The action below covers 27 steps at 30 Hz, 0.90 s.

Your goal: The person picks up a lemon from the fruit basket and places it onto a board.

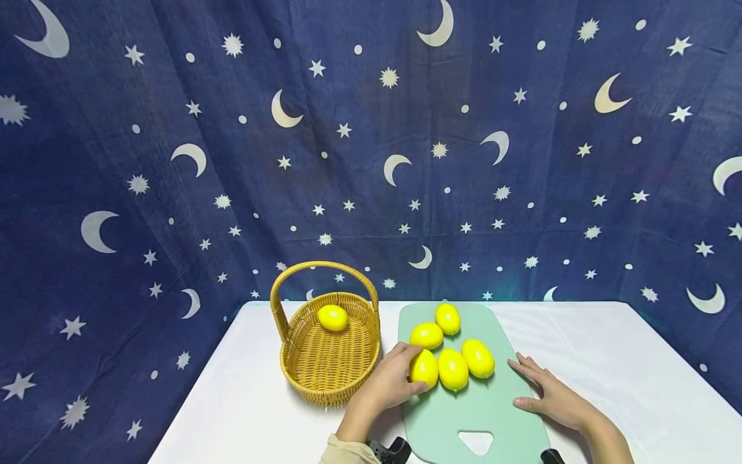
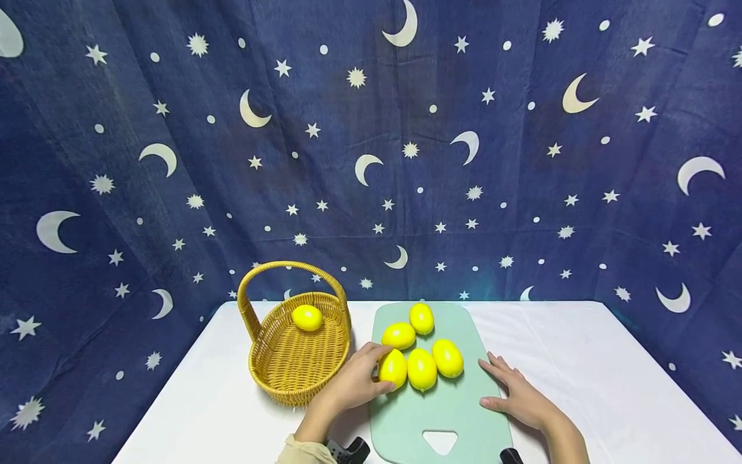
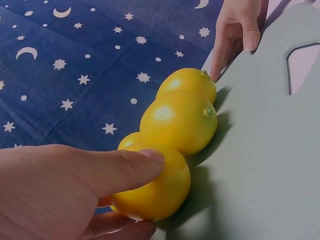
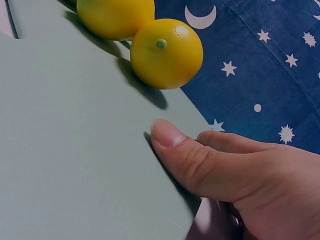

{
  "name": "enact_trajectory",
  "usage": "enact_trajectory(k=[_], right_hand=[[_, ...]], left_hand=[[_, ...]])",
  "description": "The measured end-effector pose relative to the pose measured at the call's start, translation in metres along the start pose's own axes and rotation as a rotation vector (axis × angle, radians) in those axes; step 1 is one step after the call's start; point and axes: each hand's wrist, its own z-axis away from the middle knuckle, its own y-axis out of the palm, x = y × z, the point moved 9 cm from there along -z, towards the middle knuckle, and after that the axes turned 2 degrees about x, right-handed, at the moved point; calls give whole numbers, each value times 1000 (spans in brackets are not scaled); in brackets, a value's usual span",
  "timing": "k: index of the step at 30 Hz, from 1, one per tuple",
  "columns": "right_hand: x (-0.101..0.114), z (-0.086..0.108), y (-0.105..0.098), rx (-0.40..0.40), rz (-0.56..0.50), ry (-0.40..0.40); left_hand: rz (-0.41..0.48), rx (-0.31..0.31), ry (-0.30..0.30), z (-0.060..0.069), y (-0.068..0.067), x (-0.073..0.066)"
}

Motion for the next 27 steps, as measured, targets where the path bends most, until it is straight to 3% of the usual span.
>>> enact_trajectory(k=[14, 21, 27], right_hand=[[2, 0, -2, -20, -13, -47], [-1, -1, 2, 9, -26, -7], [-1, -1, -1, -7, -22, -31]], left_hand=[[45, -25, -21, 0, -2, 4], [58, -28, -31, 2, -1, 7], [85, -26, -38, 1, -2, 9]])
